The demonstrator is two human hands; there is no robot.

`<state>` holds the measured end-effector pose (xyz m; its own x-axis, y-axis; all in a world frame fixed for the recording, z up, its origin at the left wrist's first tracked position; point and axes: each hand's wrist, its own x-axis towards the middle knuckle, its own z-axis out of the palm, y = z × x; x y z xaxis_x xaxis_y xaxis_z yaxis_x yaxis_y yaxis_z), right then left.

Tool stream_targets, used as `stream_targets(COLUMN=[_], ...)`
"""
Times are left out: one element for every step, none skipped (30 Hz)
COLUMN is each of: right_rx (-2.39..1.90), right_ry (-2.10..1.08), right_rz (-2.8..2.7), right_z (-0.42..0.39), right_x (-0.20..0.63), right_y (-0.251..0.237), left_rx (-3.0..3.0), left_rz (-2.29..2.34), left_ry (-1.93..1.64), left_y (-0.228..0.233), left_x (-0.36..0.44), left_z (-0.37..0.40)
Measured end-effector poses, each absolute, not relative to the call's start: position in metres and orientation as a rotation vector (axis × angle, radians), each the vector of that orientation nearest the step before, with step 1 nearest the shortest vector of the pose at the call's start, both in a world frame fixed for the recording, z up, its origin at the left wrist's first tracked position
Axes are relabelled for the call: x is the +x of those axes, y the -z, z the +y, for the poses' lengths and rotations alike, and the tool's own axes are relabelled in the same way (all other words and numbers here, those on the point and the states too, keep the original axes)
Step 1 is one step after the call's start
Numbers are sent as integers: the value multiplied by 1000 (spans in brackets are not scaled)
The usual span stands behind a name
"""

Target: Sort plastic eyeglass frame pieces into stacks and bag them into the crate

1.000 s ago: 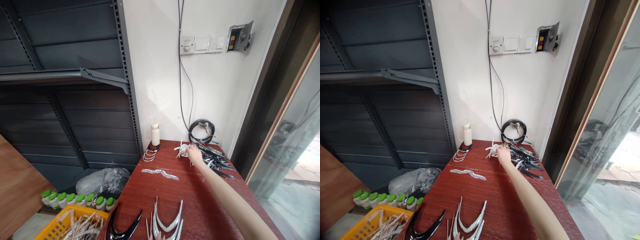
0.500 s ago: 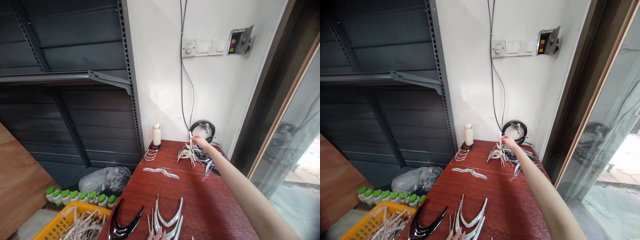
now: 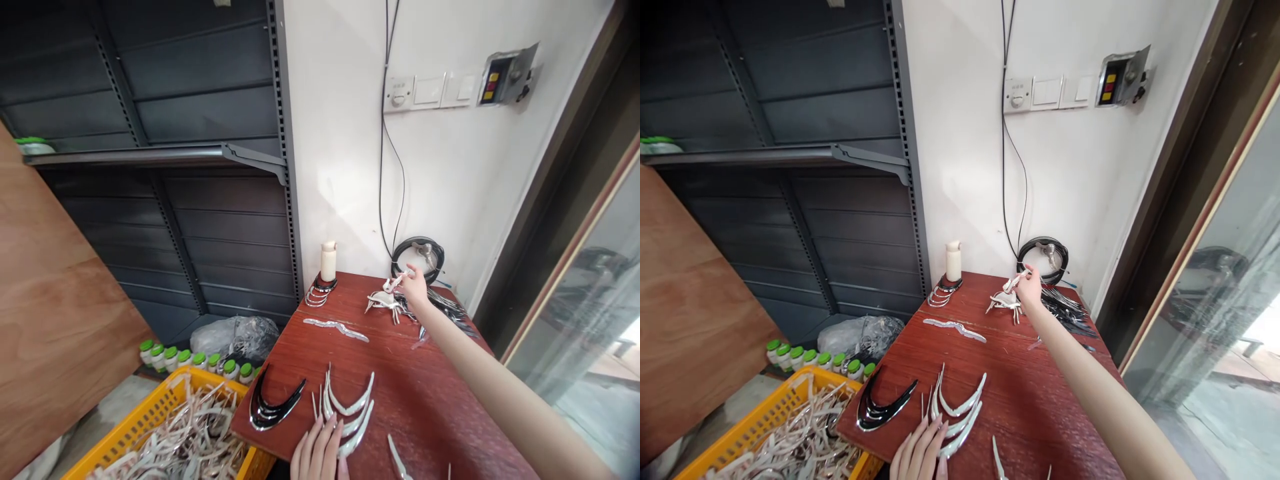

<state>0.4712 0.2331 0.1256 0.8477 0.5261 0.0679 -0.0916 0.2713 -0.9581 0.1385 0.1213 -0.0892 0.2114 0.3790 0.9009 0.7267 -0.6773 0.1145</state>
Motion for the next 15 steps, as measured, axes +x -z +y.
stream_targets(right_rx=[-1220, -1205, -1190, -1176, -1160, -1144, -1128, -1112, -1096, -1082, -1070, -1061, -1056, -1056, -1055], right_ry=[-437, -443, -452, -464, -483, -510, -548, -598, -657, -721, -788, -862, -931, -1010, -1123], right_rz=[-378, -344, -314, -291, -277, -275, -287, -311, -346, -388, -431, -481, -530, -582, -685], right_z=[231, 229, 227, 224, 220, 216, 211, 206, 200, 193, 186, 178, 170, 162, 155], right_x=[475, 479, 484, 488, 490, 490, 488, 481, 472, 459, 444, 426, 408, 391, 374], right_y=[-128, -131, -134, -137, -141, -144, -147, -148, -148, -146, -141, -133, -124, -111, -98], left_rx=[-2162, -2161, -2154, -2146, -2139, -2135, -2132, -2132, -2135, -2142, -2153, -2167, -2185, -2202, -2218], left_rz=[-1034, -1026, -1015, -1002, -986, -971, -958, -949, -943, -939, -942, -950, -959, -970, -980], left_ry=[1441, 1432, 1427, 1425, 1422, 1419, 1414, 1409, 1403, 1398, 1397, 1403, 1415, 1434, 1455], left_y=[88, 87, 85, 83, 81, 80, 78, 77, 76, 74, 74, 73, 72, 71, 70], left_x=[138, 137, 137, 137, 137, 137, 136, 136, 136, 135, 135, 135, 134, 134, 134], left_z=[121, 121, 121, 121, 121, 122, 122, 122, 122, 122, 121, 120, 119, 118, 116])
